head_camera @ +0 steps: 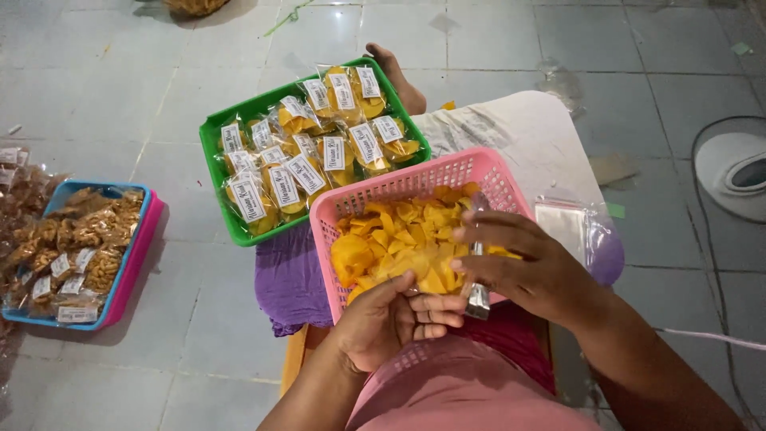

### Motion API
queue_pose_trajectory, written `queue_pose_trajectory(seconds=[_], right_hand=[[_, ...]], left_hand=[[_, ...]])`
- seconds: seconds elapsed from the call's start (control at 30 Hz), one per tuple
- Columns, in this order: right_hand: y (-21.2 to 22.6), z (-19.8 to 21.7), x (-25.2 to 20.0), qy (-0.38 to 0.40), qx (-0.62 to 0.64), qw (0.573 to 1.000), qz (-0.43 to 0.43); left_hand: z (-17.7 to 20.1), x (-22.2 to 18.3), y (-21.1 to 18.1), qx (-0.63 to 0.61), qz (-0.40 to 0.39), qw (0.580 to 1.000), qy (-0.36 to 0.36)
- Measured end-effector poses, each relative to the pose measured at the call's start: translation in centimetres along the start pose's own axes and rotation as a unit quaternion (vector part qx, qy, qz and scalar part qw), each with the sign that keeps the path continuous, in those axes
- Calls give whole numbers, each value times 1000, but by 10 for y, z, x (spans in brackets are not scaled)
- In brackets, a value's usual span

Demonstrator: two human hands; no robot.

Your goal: Packing yellow chips into small plastic bags and adding labels using tongs

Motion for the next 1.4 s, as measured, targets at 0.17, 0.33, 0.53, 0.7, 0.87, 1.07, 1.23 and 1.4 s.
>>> queue_pose_trajectory(seconds=[0.17,0.33,0.53,0.7,0.87,1.07,1.23,1.4], right_hand=[[6,-1,9,-3,57,998,-36],[0,-2,9,-72,16,996,-57],[-1,3,-2,-208,182,941,-195],[-7,-1,-10,-247,320,876,-263],[-17,-6,-12,-247,422,839,-238],[-6,-4,-1,-205,330,892,-231],[2,-1,9,-181,201,944,-189],[4,1,18,-114,189,953,-209]], left_hand=[[2,-5,-3,-4,-3,1000,-15],[-2,-12,-1,98,-47,993,-48],[-11,-20,-14,357,-368,812,-281],[-8,0,-15,381,-256,827,-325],[-6,6,-6,179,-225,927,-242],[-1,6,1,174,-183,925,-285],[-3,6,2,214,-203,913,-281],[-4,6,4,224,-216,915,-257]])
Point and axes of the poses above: each hand's wrist, its own x-axis towards the middle knuckle, its own z-axis out of the back of the hand, y = z × x, the point moved 2 cm from there along x, towards the middle knuckle, and after that the axes turned 14 degrees about x, right-handed, at the moved point
